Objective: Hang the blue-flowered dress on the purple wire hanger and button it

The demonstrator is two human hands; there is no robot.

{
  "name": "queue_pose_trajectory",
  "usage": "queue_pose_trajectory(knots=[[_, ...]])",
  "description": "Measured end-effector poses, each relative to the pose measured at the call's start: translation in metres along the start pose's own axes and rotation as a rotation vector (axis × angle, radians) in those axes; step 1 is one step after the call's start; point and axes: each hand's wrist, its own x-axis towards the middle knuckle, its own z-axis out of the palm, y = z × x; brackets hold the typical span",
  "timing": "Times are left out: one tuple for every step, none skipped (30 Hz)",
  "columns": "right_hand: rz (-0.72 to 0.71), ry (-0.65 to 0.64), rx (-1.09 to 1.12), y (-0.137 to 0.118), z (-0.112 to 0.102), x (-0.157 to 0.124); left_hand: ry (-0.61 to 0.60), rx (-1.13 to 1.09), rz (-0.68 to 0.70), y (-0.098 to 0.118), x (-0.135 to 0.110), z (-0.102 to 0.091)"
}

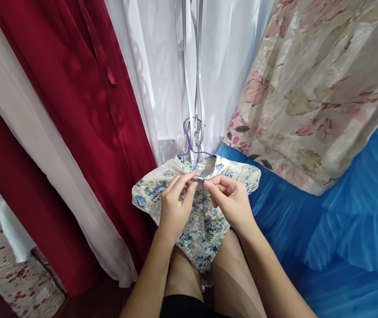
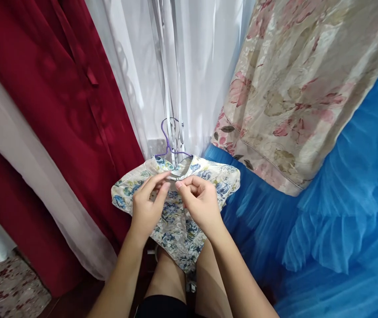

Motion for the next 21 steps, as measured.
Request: queue_pose_trajectory(knots=[[-0.006, 0.002, 0.002, 0.002, 0.0, 0.001, -0.045, 0.049, 0.05, 0.005, 0.012, -0.002], [-0.008, 0.007, 0.002, 0.005, 0.0, 0.002, -0.079, 0.095, 0.095, 0.008, 0.02, -0.004], [-0.01, 0.013, 0.0, 0.01, 0.001, 0.005, -0.089, 0.136, 0.133, 0.009, 0.024, -0.004], [-0.012, 0.018, -0.005, 0.016, 0.003, 0.007, -0.076, 0.177, 0.169, 0.009, 0.026, -0.004], [-0.014, 0.02, -0.015, 0.022, 0.005, 0.009, -0.048, 0.218, 0.2, 0.008, 0.027, -0.004], [-0.017, 0.022, -0.036, 0.029, 0.008, 0.012, -0.01, 0.257, 0.222, 0.006, 0.027, -0.004], [-0.018, 0.021, -0.071, 0.035, 0.01, 0.013, 0.038, 0.288, 0.231, 0.002, 0.026, -0.005], [-0.013, 0.017, -0.119, 0.041, 0.013, 0.014, 0.095, 0.306, 0.224, -0.003, 0.027, -0.007], [0.0, 0.011, -0.171, 0.046, 0.014, 0.015, 0.161, 0.308, 0.197, -0.01, 0.028, -0.011], [0.02, 0.001, -0.214, 0.05, 0.016, 0.014, 0.236, 0.29, 0.154, -0.018, 0.031, -0.016], [0.044, -0.015, -0.237, 0.053, 0.016, 0.012, 0.314, 0.257, 0.102, -0.028, 0.034, -0.023], [0.069, -0.036, -0.235, 0.055, 0.017, 0.009, 0.387, 0.212, 0.049, -0.039, 0.039, -0.03], [0.09, -0.061, -0.213, 0.055, 0.016, 0.005, 0.449, 0.154, -0.005, -0.052, 0.044, -0.038], [0.105, -0.083, -0.184, 0.054, 0.016, 0.001, 0.497, 0.078, -0.055, -0.066, 0.048, -0.046], [0.114, -0.102, -0.16, 0.053, 0.016, -0.003, 0.542, -0.03, -0.11, -0.08, 0.053, -0.054], [0.12, -0.117, -0.147, 0.051, 0.016, -0.007, 0.593, -0.177, -0.181, -0.095, 0.056, -0.061], [0.126, -0.128, -0.142, 0.048, 0.016, -0.011, 0.651, -0.343, -0.266, -0.109, 0.057, -0.066], [0.131, -0.136, -0.141, 0.046, 0.016, -0.014, 0.698, -0.486, -0.347, -0.122, 0.057, -0.07], [0.138, -0.143, -0.138, 0.044, 0.017, -0.016, 0.727, -0.6, -0.422, -0.134, 0.054, -0.073], [0.145, -0.15, -0.131, 0.043, 0.018, -0.018, 0.73, -0.679, -0.484, -0.144, 0.05, -0.074], [0.15, -0.157, -0.119, 0.044, 0.019, -0.02, 0.708, -0.714, -0.528, -0.152, 0.043, -0.073]])
